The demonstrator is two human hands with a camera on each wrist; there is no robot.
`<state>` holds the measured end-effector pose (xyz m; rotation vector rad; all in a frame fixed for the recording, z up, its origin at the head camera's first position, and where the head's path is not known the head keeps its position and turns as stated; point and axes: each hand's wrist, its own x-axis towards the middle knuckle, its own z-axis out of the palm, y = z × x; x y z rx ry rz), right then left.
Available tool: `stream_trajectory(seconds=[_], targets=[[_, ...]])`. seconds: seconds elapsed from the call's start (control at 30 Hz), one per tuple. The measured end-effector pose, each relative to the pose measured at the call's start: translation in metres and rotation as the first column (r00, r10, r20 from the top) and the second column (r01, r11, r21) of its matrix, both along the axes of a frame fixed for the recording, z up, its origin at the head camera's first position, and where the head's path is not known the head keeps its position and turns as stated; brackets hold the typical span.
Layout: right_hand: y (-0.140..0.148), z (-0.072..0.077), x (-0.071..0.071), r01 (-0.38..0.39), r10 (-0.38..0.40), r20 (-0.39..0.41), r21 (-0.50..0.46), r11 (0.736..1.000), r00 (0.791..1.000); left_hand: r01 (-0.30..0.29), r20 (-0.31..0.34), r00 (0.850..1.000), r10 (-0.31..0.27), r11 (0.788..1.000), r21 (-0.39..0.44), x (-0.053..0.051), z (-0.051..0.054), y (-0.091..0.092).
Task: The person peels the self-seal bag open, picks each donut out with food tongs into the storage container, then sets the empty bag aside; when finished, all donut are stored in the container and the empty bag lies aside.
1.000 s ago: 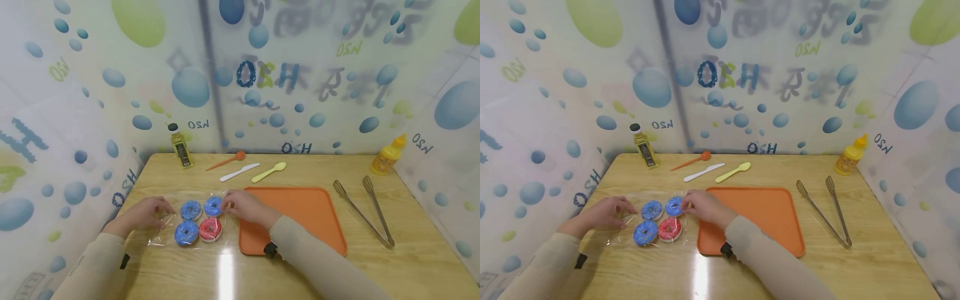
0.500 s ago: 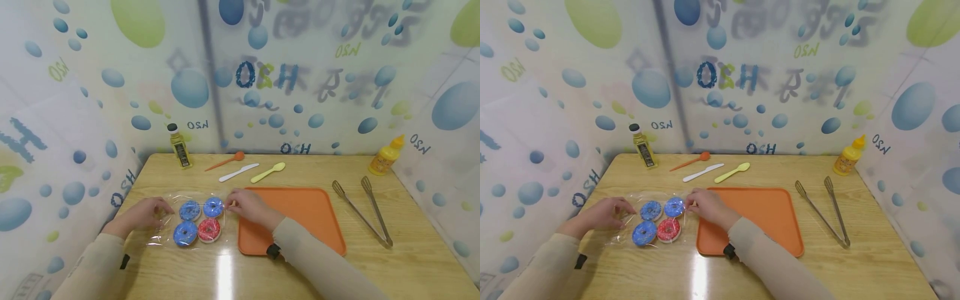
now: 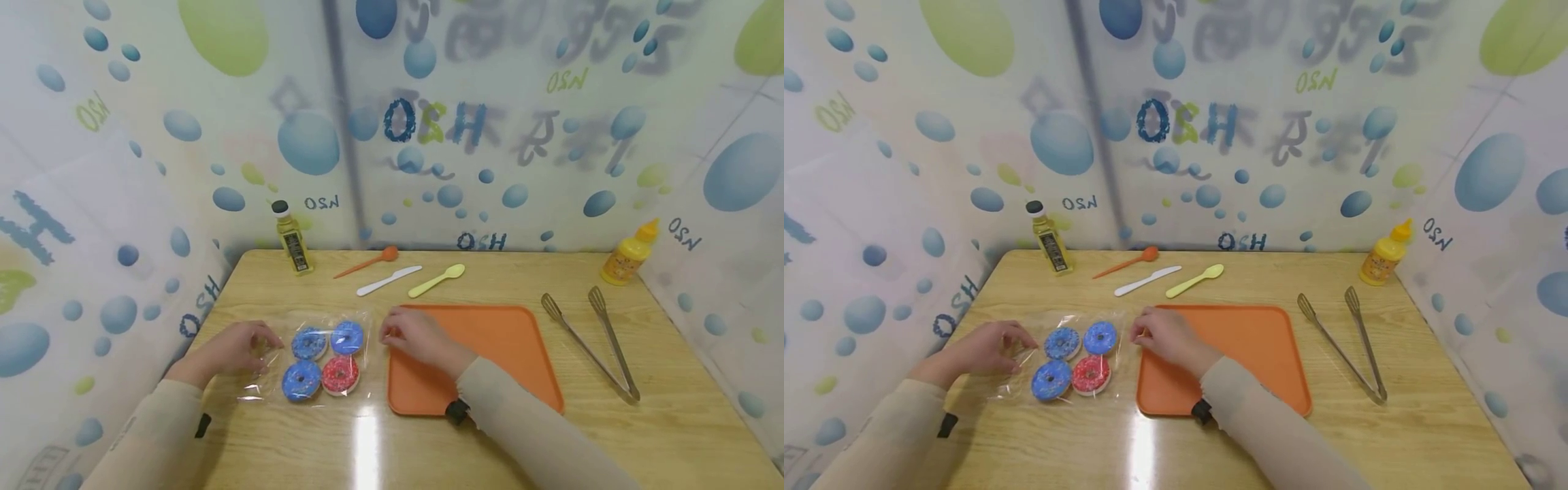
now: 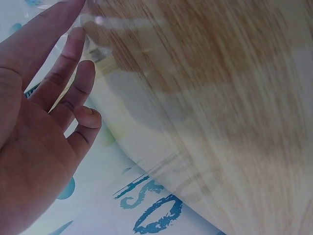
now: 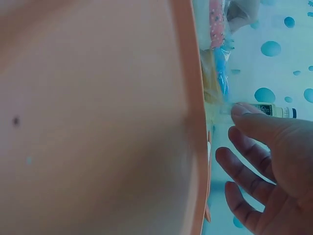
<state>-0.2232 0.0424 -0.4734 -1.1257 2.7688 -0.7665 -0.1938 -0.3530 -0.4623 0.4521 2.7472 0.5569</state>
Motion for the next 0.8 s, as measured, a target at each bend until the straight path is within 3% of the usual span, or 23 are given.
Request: stream_trajectory(seconds=[0.4,0.67,0.8], targets=[[0.02,-0.002,0.0,0.043,-0.042,-0.031,0.029,0.999,0.999,0.02,-0.014,1.0,-0.02,1.0,0.014,0.0,-0.001,0.004],[0.029,0.001,0.007,0.062,-0.064,0.045,0.034,0.997,0.997,0.025,-0.025,0.999,-0.025,1.0,0.01,0.0,-0.001,0.012],[0.039,-0.001,0.006,0.082,-0.085,0.096,0.031,0.996,0.992,0.071,-0.051,0.996,-0.07,0.997,0.016,0.0,-0.001,0.014]])
